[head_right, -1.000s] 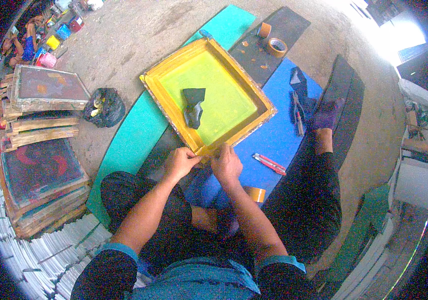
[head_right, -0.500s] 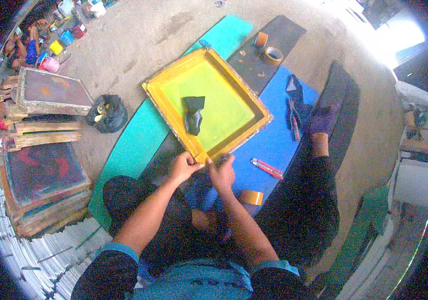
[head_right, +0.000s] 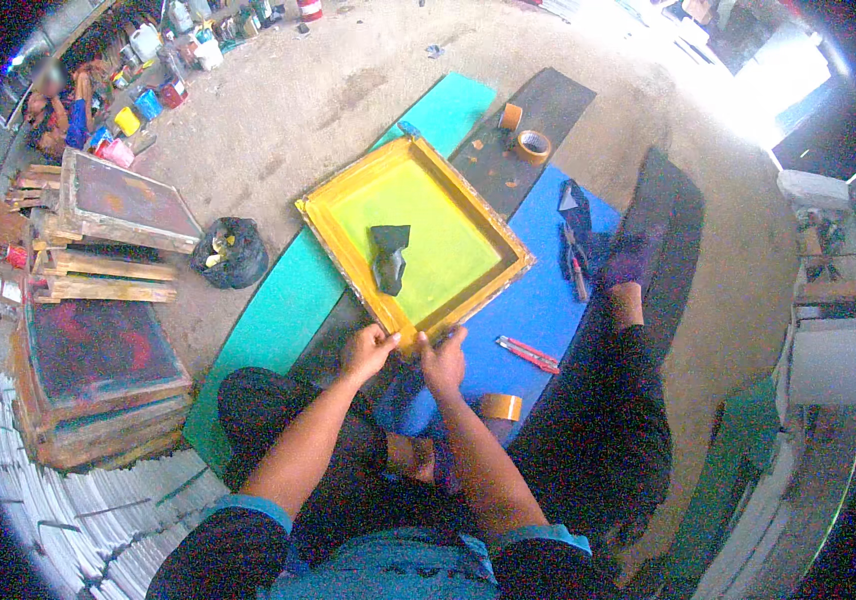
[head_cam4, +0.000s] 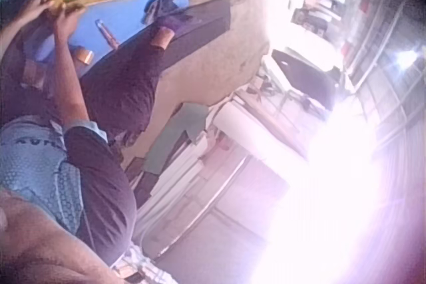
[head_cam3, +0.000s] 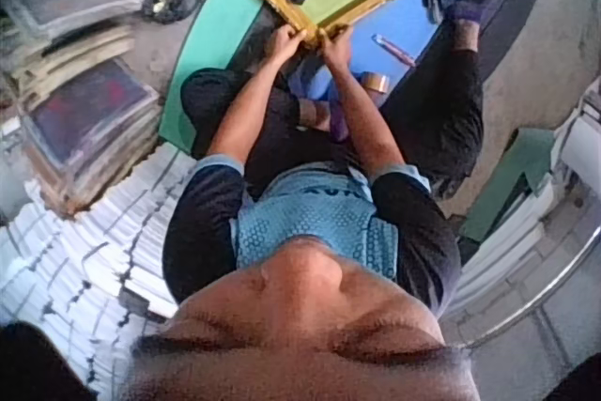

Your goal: The person sits on the floor and applies masking tape to the edges of a yellow screen-printing frame, then wipes the frame's surface with a cloth. The person uses a utility knife to cut the tape and smooths it along the frame edges.

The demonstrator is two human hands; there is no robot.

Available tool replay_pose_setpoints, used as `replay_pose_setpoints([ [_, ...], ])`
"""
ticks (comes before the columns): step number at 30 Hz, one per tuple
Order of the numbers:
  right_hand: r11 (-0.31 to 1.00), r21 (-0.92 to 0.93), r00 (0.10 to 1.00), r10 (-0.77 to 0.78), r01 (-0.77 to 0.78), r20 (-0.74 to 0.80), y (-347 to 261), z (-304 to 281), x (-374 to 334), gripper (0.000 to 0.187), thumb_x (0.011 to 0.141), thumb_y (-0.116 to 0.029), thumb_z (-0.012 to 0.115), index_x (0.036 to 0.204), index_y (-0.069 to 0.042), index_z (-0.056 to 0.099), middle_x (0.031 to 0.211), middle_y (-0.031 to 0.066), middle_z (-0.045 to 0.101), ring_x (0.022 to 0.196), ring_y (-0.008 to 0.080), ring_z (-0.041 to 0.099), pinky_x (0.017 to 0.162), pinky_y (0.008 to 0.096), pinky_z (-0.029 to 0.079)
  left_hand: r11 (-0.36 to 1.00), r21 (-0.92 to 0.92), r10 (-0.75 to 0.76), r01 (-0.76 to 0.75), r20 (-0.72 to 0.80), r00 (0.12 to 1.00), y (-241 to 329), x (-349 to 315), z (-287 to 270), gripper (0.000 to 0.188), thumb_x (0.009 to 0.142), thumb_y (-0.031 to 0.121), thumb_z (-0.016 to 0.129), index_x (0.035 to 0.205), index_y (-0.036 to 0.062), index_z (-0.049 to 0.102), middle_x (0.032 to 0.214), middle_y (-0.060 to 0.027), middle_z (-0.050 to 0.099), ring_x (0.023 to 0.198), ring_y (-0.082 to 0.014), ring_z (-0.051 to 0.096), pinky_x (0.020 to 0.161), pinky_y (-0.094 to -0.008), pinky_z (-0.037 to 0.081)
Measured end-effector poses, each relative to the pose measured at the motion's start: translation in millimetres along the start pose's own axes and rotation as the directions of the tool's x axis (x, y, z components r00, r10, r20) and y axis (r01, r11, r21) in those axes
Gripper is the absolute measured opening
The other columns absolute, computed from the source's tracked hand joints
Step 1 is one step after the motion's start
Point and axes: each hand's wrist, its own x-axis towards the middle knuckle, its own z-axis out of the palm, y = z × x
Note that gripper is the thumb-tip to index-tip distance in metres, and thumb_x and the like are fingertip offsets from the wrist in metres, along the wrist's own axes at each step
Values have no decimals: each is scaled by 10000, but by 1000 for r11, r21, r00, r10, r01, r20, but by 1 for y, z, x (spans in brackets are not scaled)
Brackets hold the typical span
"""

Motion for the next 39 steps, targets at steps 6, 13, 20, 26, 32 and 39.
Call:
replay_pose_setpoints([
  [6,979,-162,989,-106,123,107,4,-69,23,402,941,-396,710,1136,-58,616,1021,248,710,873,448,688,784,528,532,998,-62,21,-25,-57,998,-19,3,11,499,924,552,670,840,61,673,839,-170,732,831,-411,708,721,-519,533],
  [13,603,-723,899,-433,337,58,86,-178,44,365,875,-343,760,1120,-82,686,1069,126,695,1033,355,640,897,485,524,998,-33,51,-53,-45,998,-10,2,10,480,965,534,615,885,64,671,912,-194,731,901,-437,696,756,-542,527],
  [20,644,-679,908,-412,352,80,124,-181,56,299,903,-290,731,1123,-132,605,958,156,695,934,397,672,788,523,534,993,-46,103,-111,-138,985,-23,6,16,437,960,474,661,889,43,667,858,-177,718,794,-372,696,717,-484,526],
  [26,824,-497,962,-235,271,136,11,-162,-2,318,983,-266,638,1263,-176,518,920,246,722,828,494,689,701,595,529,995,-90,49,-49,-6,999,-5,-6,10,526,850,590,750,860,70,673,858,-123,742,829,-329,721,725,-459,548],
  [32,835,-213,848,-438,507,300,-29,-96,-52,527,988,-156,529,1506,-240,483,906,303,706,776,487,694,713,621,548,998,-7,57,-58,-26,998,10,-11,6,543,793,596,791,856,68,682,852,-126,748,815,-336,725,734,-461,556],
  [39,840,-380,899,-254,388,358,-68,-70,-64,373,1029,-206,518,1386,-196,625,985,284,703,912,483,686,799,577,555,998,-52,39,-39,5,999,8,-12,-3,563,790,617,786,888,71,687,859,-131,740,786,-325,716,723,-440,551],
])
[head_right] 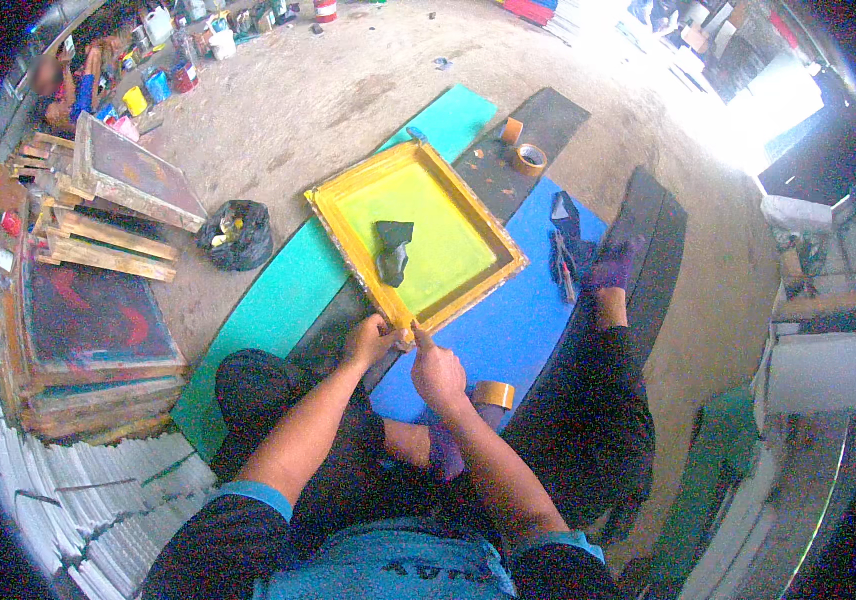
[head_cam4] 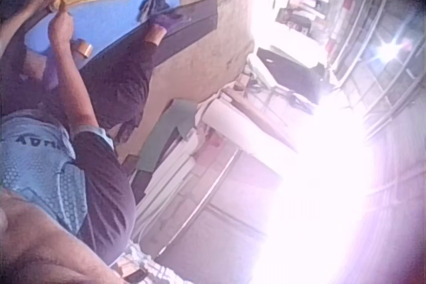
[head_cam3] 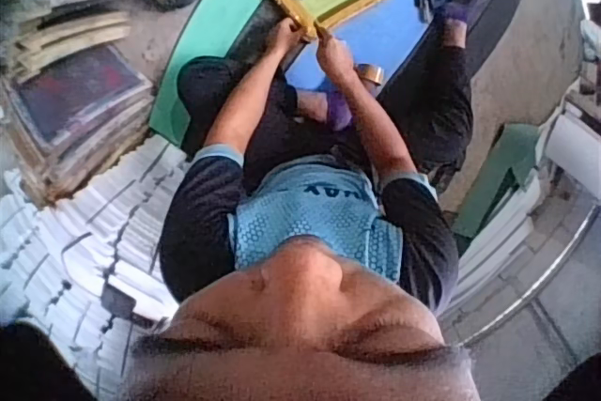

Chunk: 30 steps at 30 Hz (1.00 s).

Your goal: The person sits on the floor and applies masking tape to the edges of a yellow screen-printing frame, then wipes the frame's surface with a cloth. The person uses a utility knife to cut the tape and smooths it along the frame edges.

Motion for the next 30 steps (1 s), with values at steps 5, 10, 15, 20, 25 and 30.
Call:
replay_pose_setpoints([
  [5,999,-13,999,-33,33,-10,5,8,5,410,996,-163,516,1391,-201,616,938,292,705,874,481,696,782,597,552,998,2,-58,58,21,998,5,-2,-3,488,786,558,790,905,89,727,885,-103,769,837,-323,746,757,-450,571],
  [10,1000,-14,1000,-14,14,-21,4,12,5,358,1026,-195,514,1354,-189,655,936,291,701,888,475,693,782,582,554,998,3,-67,67,22,998,10,-3,-6,492,785,567,790,891,91,721,873,-105,765,829,-321,745,737,-452,569],
  [15,999,-37,1000,1,-2,-15,-2,10,7,366,1013,-185,525,1356,-178,653,910,295,700,872,474,697,776,587,554,999,5,-53,52,20,998,4,1,-2,494,785,568,789,871,88,714,858,-111,762,821,-330,743,731,-460,569],
  [20,997,-68,1000,20,-20,11,-10,4,8,382,991,-157,527,1349,-163,658,921,301,703,878,469,703,784,583,557,999,3,-54,53,14,998,2,2,1,494,787,569,786,871,88,714,863,-119,762,830,-344,742,741,-466,570],
  [25,995,-88,998,46,-43,35,-20,-4,8,420,957,-116,515,1348,-163,661,935,309,704,897,465,709,800,578,561,998,2,-65,65,20,998,6,-1,-2,496,790,573,781,881,90,718,887,-128,765,854,-352,741,755,-471,571],
  [30,992,-128,999,-14,21,53,-8,9,16,589,868,-80,552,1455,-140,556,882,288,722,833,457,724,745,578,583,998,5,-59,59,22,998,-1,3,1,499,794,578,779,891,93,718,902,-135,765,865,-357,739,762,-476,570],
])
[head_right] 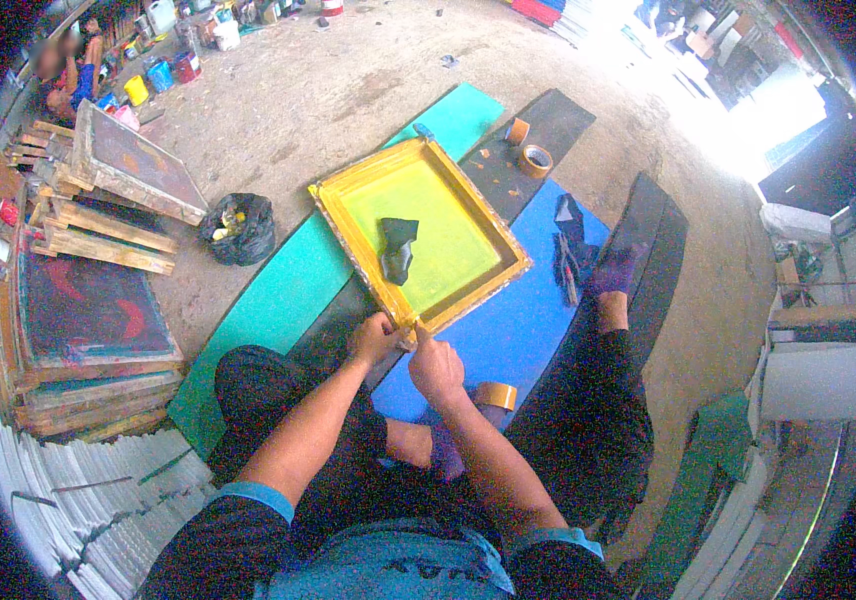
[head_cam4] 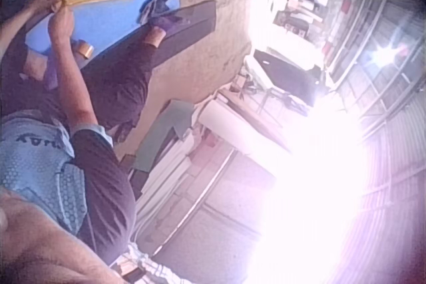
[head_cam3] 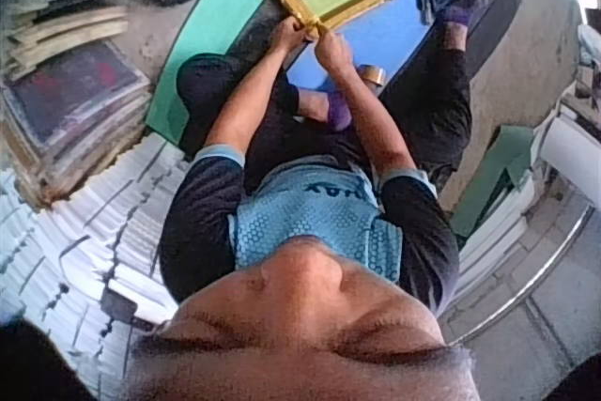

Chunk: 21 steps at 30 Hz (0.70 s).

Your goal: The person sits on the floor and applies masking tape to the edges of a yellow screen-printing frame, then wipes the frame's surface with a cloth. The person uses a utility knife to cut the tape and smooths it along the frame edges.

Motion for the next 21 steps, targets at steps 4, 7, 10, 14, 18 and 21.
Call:
replay_pose_setpoints([
  [4,1000,-1,1000,0,0,-18,2,6,7,567,890,-108,561,1456,-145,552,894,280,724,834,462,723,741,582,582,1000,25,-8,8,1,1000,-2,2,4,501,802,578,777,907,92,713,913,-138,762,882,-360,737,769,-477,568],
  [7,1000,15,998,-1,2,-64,-2,0,18,527,925,-135,548,1451,-174,559,927,287,720,846,461,719,749,579,577,998,60,-15,15,-5,1000,-1,2,5,504,812,578,775,945,97,707,919,-137,761,899,-360,735,776,-480,568],
  [10,998,58,988,16,-7,-151,-8,-15,26,479,976,-159,520,1445,-242,568,973,295,712,877,464,711,779,579,564,998,62,-9,10,-3,1000,-6,4,5,490,818,552,786,988,102,695,937,-136,761,913,-362,733,784,-487,565],
  [14,999,34,968,-4,13,-250,41,-28,30,599,962,-110,489,1530,-294,439,989,259,725,820,459,720,701,578,572,979,93,192,-182,-114,975,14,-17,-4,479,799,501,819,1065,121,697,1036,-131,728,988,-352,703,829,-474,554],
  [18,993,116,933,53,-12,-355,104,-38,21,448,1020,-210,489,1456,-298,531,994,226,733,832,472,708,726,590,556,782,333,596,-527,-153,788,22,-23,-13,543,762,487,845,1179,164,717,1098,-100,608,1048,-323,614,869,-447,512],
  [21,965,146,940,247,-217,-234,122,-66,3,434,1008,-179,560,1434,-264,570,1214,168,707,1071,417,684,904,524,542,718,413,627,-560,-35,778,29,-28,-21,631,744,541,840,1256,194,716,1100,-89,541,1045,-306,556,868,-459,474],
])
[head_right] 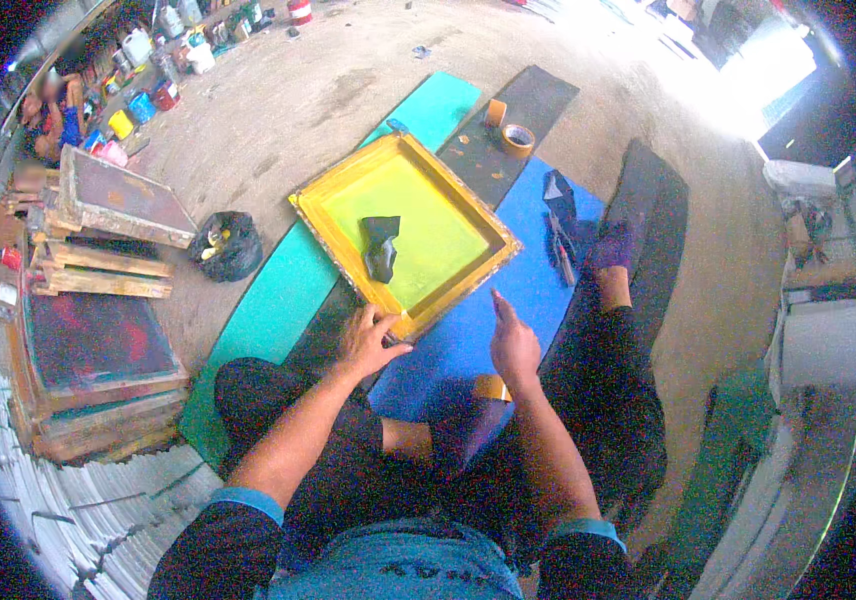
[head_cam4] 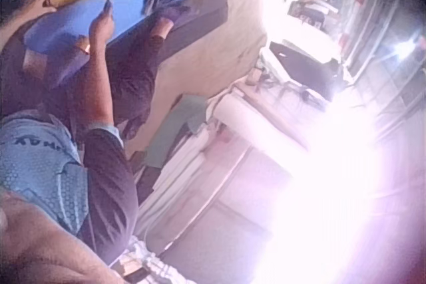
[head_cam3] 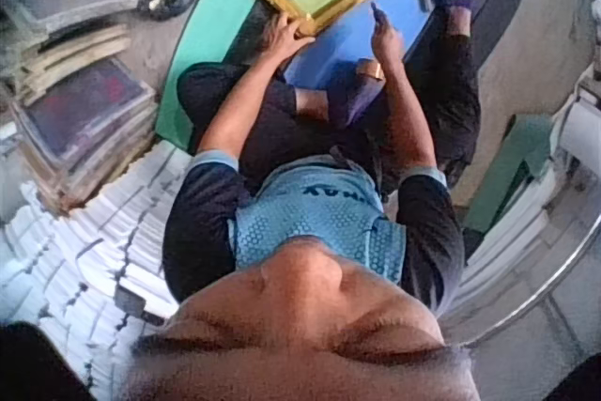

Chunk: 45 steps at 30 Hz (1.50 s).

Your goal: The person sits on the floor and applies masking tape to the edges of a yellow screen-printing frame, then wipes the frame's surface with a cloth. The person uses a utility knife to cut the tape and smooths it along the frame edges.

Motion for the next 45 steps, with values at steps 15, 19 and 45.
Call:
replay_pose_setpoints([
  [15,962,225,983,174,-157,-55,72,-18,-19,430,985,-137,618,1402,-247,607,1165,212,714,1074,403,694,899,480,549,999,42,7,-17,228,974,-11,16,5,698,705,568,868,1230,140,701,1131,-145,511,1103,-365,551,960,-460,505],
  [19,955,246,980,186,-163,-73,73,-25,-20,424,984,-135,616,1398,-228,610,1158,213,716,1075,398,697,896,481,548,999,-43,-10,18,177,984,-3,8,0,712,712,564,867,1234,112,695,1169,-160,516,1132,-356,554,976,-466,503],
  [45,962,256,981,132,-93,-139,90,-1,-17,381,1017,-276,584,1388,-362,598,1067,241,723,983,456,694,845,569,540,949,266,-221,169,179,959,41,23,20,454,764,411,861,1113,135,771,1161,-89,571,1195,-314,502,998,-455,427],
])
